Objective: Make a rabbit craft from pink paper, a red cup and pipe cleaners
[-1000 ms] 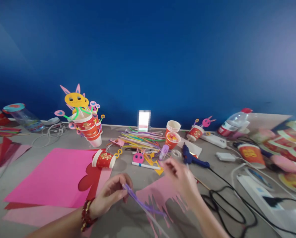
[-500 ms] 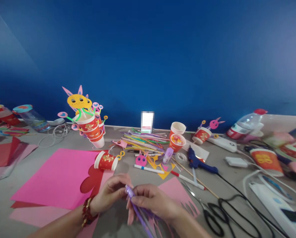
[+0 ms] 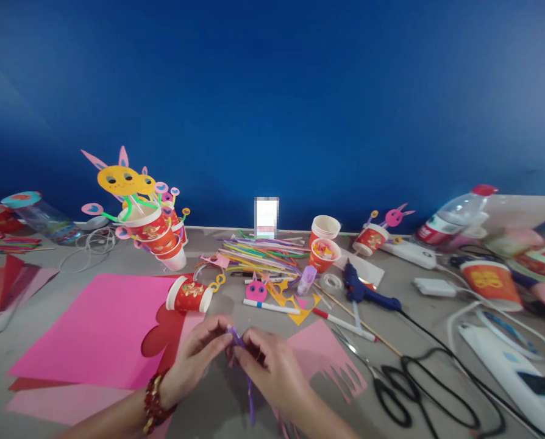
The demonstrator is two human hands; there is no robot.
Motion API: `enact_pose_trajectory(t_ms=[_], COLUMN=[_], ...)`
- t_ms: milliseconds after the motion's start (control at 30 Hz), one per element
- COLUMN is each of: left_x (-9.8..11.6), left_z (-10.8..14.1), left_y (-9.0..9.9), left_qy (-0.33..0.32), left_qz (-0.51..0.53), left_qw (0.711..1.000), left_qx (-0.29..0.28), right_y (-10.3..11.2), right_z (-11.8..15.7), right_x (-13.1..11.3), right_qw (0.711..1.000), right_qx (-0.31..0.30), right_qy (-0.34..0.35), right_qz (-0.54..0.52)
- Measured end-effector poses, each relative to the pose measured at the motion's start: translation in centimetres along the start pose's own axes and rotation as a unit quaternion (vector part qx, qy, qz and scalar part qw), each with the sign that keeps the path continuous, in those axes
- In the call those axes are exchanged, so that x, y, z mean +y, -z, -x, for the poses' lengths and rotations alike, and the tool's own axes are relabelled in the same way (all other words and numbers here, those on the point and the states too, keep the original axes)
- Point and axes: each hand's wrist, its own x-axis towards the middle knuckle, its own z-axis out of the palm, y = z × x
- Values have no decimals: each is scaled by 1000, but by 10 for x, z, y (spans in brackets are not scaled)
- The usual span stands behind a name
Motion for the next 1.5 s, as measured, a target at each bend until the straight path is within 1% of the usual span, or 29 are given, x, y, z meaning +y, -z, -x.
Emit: enact_pose_trajectory(t_ms=[100,167,267,367,500,600,667,800,900,1033,1100,1167,1233,1300,1400,1500], left_x=[2,2,-2,-7,-6,-4,-5,-6,-3,1,-1,-5,-10,-13,-13,-11], left_z=[1,1,1,0,-1,-1,-1,-2,-2,-1,-2,-2,-2,-2,-2,-1], left_y=[0,0,0,1,2,3,3,0,-2,-1,2,5,7,6,4,1], left_qy=[3,15,47,60,63,68,68,53,41,46,46,46,51,66,84,76], left_qz=[-11,-10,16,35,40,39,40,22,-5,-24,-12,30,77,105,116,118], left_qw=[1000,1000,999,997,997,997,997,998,999,999,999,999,996,992,990,990], left_qx=[4,2,-14,-13,-5,0,-7,-14,-14,-12,-5,-4,-2,-9,-19,-15], right_y=[-3,-5,-7,-8,-8,-10,-12,-14,-14,-13,-13,-15,-16,-17,-17,-17], right_z=[1,1,1,1,0,0,0,0,1,1,1,1,2,2,3,3], right_x=[4,5,4,2,5,10,13,13,11,12,14,17,21,24,26,25], right_qw=[999,994,976,962,961,958,955,950,957,972,965,947,933,924,919,923], right_qx=[-6,-14,-35,-40,-43,-44,-46,-38,-33,-30,-43,-57,-59,-57,-59,-64], right_qy=[-15,-37,-69,-70,-56,-62,-69,-79,-79,-64,-81,-101,-103,-96,-95,-98], right_qz=[-49,-102,-203,-260,-268,-276,-286,-298,-276,-223,-247,-299,-340,-365,-379,-366])
